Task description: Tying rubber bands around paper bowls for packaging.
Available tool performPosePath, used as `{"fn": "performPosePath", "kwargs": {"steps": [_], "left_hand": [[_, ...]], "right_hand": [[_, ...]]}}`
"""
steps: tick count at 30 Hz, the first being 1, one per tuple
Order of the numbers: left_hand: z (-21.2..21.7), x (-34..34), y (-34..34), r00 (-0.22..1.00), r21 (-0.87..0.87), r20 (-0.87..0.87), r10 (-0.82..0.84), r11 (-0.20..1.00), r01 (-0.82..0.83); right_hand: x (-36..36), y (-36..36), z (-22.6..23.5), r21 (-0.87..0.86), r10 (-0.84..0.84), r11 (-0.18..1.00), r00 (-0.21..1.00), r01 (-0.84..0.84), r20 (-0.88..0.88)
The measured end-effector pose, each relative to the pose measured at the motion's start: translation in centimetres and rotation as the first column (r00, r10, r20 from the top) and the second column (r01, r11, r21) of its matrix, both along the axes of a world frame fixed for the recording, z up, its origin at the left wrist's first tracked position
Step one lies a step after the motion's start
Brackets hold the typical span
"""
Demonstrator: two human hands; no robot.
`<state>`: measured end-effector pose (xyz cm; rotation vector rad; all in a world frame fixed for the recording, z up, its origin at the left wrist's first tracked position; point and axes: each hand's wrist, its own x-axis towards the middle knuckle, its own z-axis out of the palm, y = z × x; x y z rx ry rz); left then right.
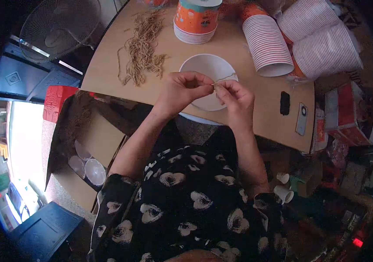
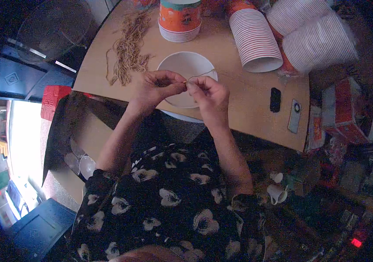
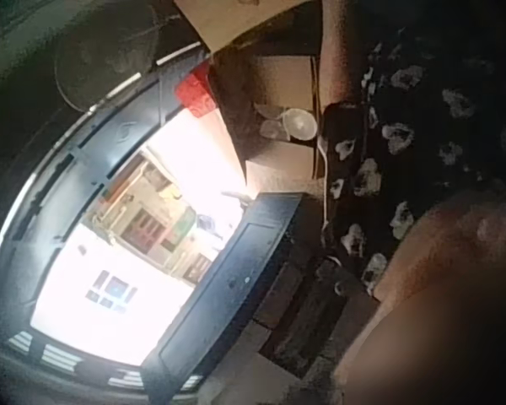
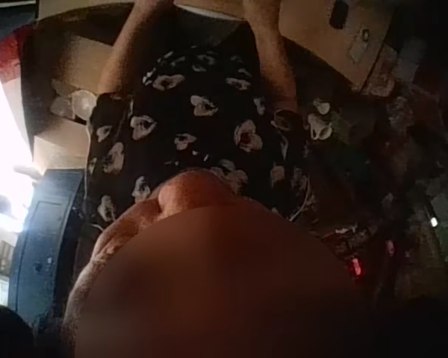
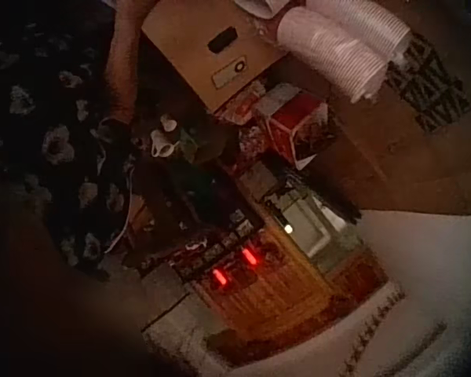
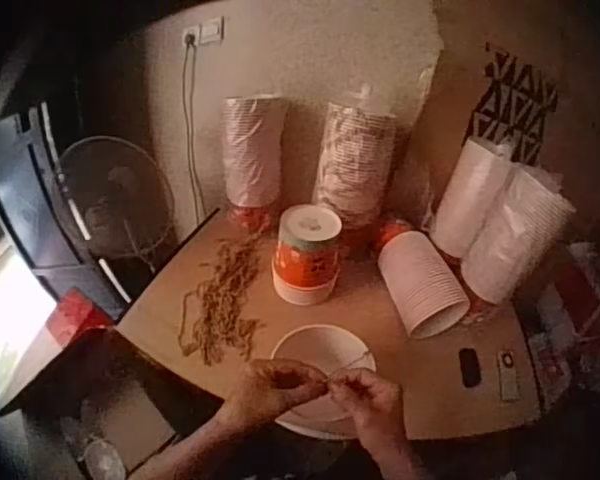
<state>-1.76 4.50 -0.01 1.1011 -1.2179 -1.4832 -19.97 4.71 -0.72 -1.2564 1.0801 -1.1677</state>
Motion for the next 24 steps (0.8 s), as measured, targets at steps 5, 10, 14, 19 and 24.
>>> {"fn": "performPosePath", "kwargs": {"steps": [5,10,14,19,24], "left_hand": [[-0.2,-0.4,0.2,0.999,-0.056,-0.004,0.032,0.998,-0.032],[-0.4,-0.9,0.5,0.995,-0.131,0.05,0.082,0.989,-0.074],[-0.5,-1.2,0.5,0.99,-0.143,0.086,0.113,0.985,-0.1],[-1.4,-1.1,0.4,0.992,-0.165,0.04,0.123,0.98,-0.114],[-1.8,-0.3,-0.3,0.994,-0.034,-0.1,0.034,0.999,-0.037]], "right_hand": [[-0.2,-0.5,-0.8,0.152,-0.013,0.988,0.987,-0.011,0.159],[-0.2,-0.7,-0.6,0.158,0.002,0.987,0.986,-0.029,0.167],[0.0,-0.7,-0.3,0.164,-0.006,0.986,0.984,-0.024,0.18],[0.0,-0.7,-0.3,0.18,-0.013,0.984,0.99,-0.013,0.143],[-0.1,-0.6,0.0,0.085,-0.011,0.996,1.0,0.01,0.01]]}}
